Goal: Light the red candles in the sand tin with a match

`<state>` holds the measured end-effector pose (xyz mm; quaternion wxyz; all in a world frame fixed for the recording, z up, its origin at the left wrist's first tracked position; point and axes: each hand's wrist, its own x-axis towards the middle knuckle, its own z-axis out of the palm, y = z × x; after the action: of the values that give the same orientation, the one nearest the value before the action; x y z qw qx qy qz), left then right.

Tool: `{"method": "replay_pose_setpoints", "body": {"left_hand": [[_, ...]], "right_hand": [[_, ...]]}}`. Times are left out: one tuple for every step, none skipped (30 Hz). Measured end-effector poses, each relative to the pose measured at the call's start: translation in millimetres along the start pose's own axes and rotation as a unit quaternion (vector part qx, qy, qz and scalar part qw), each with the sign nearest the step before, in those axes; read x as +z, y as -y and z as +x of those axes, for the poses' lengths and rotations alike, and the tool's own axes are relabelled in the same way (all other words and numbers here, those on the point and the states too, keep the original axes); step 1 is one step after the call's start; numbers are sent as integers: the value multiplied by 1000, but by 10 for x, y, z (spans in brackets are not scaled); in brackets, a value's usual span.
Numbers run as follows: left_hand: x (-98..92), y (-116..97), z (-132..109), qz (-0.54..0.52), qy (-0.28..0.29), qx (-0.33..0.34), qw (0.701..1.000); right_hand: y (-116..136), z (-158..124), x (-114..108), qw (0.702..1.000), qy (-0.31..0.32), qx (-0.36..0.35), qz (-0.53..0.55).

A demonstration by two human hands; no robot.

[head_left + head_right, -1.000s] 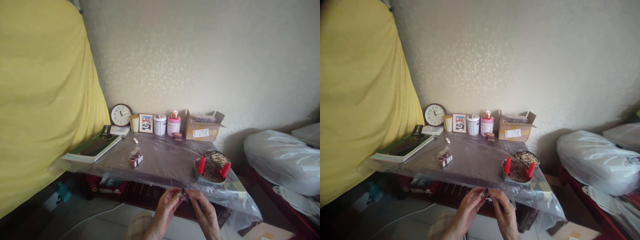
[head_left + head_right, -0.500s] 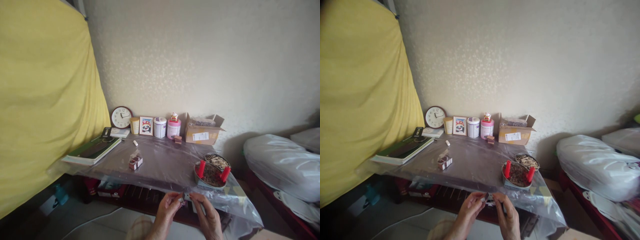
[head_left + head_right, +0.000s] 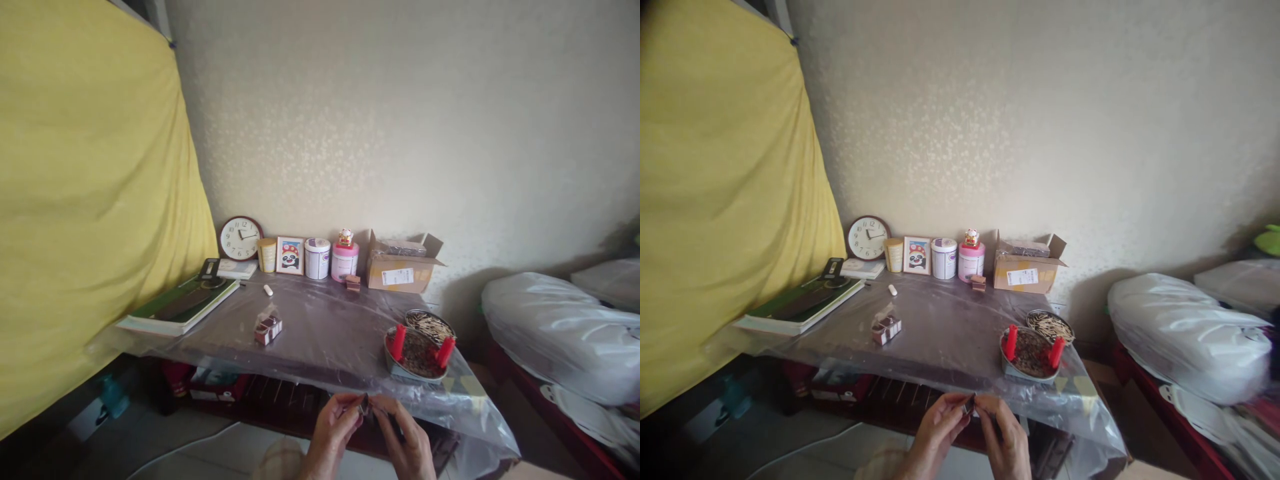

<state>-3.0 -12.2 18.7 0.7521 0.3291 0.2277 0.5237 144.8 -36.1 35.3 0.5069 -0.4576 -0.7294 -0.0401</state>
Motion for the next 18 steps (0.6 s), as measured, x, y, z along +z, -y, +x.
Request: {"method": "replay_pose_setpoints", "body": {"left_hand": [[-1,7,3,-3,0,-1,1000],[-3,16,5,-6,-1,-2,1000],[-3,25,7,-8,-3,-2,1000],[-1,35,8,-9,-8,0,1000],[2,43,7,-10,-13,4,1000],[7,50,4,-10,-19,6,1000],[13,56,0,-10,-25,8,1000],[20,58,-5,-10,-31,10,999],[27,58,-10,-10,-34,11,999],[33,55,-16,-9,-34,9,999],[39,50,-21,-7,-34,8,999],[45,44,-26,-6,-34,7,999],[50,37,-30,-4,-33,7,999],[54,31,-33,-3,-32,6,999],[58,26,-35,-2,-32,5,999],[60,23,-37,-2,-33,3,999],[61,23,-37,-2,-34,2,999],[61,24,-37,-3,-34,1,999]], "right_hand": [[-8,-8,1,1000,2,-1,0],[-17,-18,3,1000,2,-1,-1],[-27,-29,6,1000,3,-1,1],[-38,-39,9,1000,5,1,2],[-48,-49,13,1000,8,4,5],[-58,-58,15,1000,12,8,8],[-66,-65,18,1000,16,11,12],[-74,-71,20,1000,19,13,16],[-80,-75,21,999,22,14,21],[-85,-77,22,999,24,14,24],[-88,-78,23,999,25,16,28],[-90,-79,23,999,27,18,30],[-92,-81,22,999,30,19,32],[-94,-84,20,999,35,22,35],[-97,-88,17,998,39,23,38],[-101,-92,13,998,42,24,40],[-105,-97,8,998,45,25,42],[-110,-100,3,998,47,24,44]]}}
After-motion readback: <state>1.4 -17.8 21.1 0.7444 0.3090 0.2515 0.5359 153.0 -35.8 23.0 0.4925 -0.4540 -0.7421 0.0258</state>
